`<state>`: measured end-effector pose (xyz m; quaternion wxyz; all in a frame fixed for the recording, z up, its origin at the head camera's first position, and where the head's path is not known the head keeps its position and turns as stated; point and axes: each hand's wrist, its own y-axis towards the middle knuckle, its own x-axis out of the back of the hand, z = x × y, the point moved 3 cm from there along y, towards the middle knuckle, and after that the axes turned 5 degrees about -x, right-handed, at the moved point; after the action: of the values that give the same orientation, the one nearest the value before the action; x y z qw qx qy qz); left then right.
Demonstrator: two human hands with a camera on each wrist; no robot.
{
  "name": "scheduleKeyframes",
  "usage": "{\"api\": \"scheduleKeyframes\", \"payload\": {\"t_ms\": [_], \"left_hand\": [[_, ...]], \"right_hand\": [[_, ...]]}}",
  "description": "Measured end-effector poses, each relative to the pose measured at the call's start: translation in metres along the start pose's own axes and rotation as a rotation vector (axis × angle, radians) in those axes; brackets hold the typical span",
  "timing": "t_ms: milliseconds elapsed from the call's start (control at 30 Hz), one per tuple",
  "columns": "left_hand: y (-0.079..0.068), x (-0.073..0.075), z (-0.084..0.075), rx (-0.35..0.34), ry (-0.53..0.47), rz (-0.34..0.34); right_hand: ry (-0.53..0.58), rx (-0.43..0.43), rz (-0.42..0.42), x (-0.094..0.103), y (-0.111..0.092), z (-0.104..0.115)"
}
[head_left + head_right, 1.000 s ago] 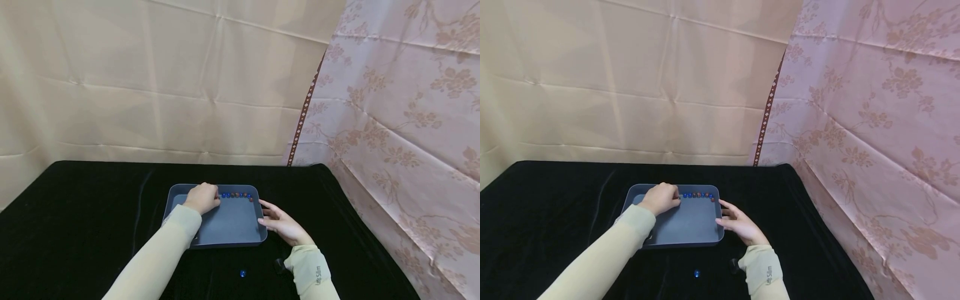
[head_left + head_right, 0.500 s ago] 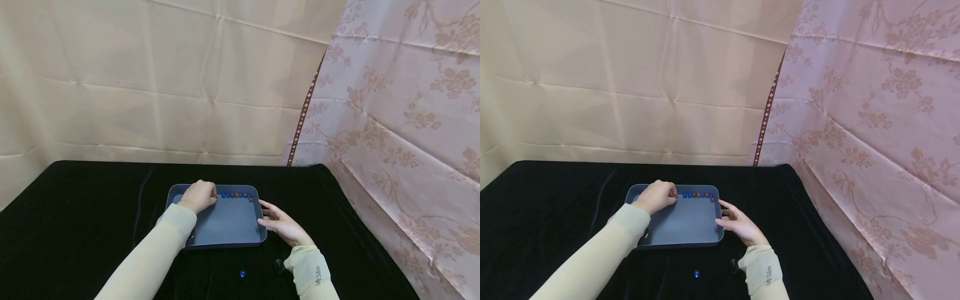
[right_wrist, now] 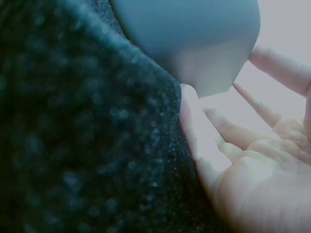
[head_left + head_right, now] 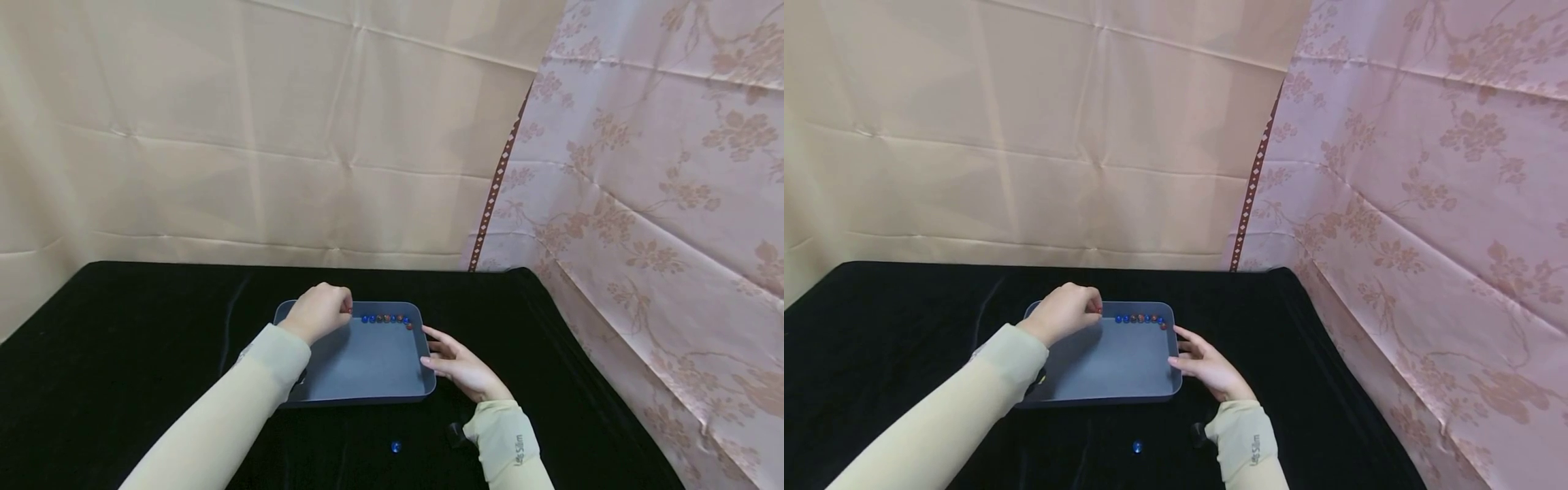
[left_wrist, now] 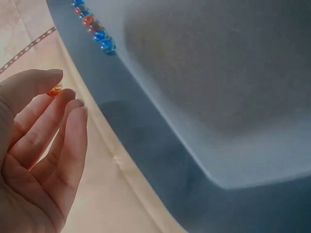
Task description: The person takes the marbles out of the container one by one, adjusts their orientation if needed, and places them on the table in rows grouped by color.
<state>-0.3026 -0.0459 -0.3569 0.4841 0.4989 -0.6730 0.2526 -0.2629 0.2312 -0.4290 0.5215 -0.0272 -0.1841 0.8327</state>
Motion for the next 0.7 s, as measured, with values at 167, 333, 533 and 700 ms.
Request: {"api": "scheduleKeyframes", "payload": {"t_ms": [167,333,533,700], "left_hand": [[-0.001,0.002,-0.004,-0.040,0.026,0.005],[-0.003,0.005,-0.011,-0.091,0.071,0.011],[-0.007,0.010,-0.021,-0.169,0.103,-0.012],[-0.014,0.013,-0.033,-0.233,0.137,-0.031]], "right_hand": [[0.003,0.001,-0.005,0.000,0.000,-0.001],[0.008,0.004,0.004,0.000,0.001,-0.002],[0.010,0.006,0.017,0.001,0.002,-0.002],[0.008,0.006,0.021,0.001,0.002,-0.002]]}}
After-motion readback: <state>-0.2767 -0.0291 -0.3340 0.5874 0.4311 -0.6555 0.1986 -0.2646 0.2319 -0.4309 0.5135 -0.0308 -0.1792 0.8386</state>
